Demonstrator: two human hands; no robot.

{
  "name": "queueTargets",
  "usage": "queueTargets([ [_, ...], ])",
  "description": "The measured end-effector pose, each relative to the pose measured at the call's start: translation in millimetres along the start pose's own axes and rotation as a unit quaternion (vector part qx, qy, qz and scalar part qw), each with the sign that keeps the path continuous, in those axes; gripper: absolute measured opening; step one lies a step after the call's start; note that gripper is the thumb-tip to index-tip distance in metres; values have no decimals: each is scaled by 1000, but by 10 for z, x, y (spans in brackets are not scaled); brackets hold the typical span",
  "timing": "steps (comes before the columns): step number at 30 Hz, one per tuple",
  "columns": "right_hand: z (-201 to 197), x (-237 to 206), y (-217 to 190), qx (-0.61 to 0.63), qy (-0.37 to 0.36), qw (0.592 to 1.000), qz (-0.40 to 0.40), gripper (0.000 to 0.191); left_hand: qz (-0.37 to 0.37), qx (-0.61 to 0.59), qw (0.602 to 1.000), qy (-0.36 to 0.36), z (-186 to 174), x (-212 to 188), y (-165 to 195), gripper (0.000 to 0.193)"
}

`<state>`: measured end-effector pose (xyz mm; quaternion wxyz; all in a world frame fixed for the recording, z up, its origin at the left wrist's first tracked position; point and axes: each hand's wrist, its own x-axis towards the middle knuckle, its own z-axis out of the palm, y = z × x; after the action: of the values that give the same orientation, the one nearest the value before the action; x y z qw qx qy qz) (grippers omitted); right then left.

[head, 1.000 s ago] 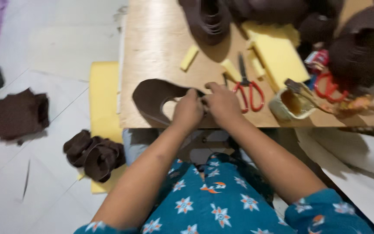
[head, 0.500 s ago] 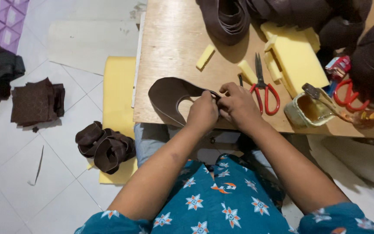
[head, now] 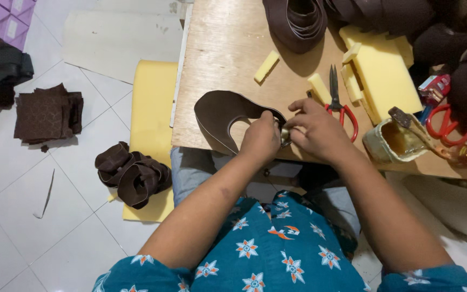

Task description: The person assembles a brown shoe upper by inserting a yellow foam insert into the heel area and pressing the edges to secure it. They handle the shoe repeatedly, adjusting the foam and checking the fit.

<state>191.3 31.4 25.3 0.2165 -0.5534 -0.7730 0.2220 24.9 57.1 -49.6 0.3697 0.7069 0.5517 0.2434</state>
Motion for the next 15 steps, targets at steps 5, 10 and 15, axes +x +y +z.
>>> queueTargets([
  [5, 162, 35, -111, -195, -14, 980, 16, 12, -5, 8, 1000, -22, -5, -24, 47, 18],
  [10, 203, 85, -87, -157, -63, 984, 51, 13, 2, -9, 1000, -11, -19, -85, 93, 18],
  [15, 113, 73, -43, -145, -64, 987, 25, 19, -27, -12, 999, -12, -19, -95, 162, 18],
])
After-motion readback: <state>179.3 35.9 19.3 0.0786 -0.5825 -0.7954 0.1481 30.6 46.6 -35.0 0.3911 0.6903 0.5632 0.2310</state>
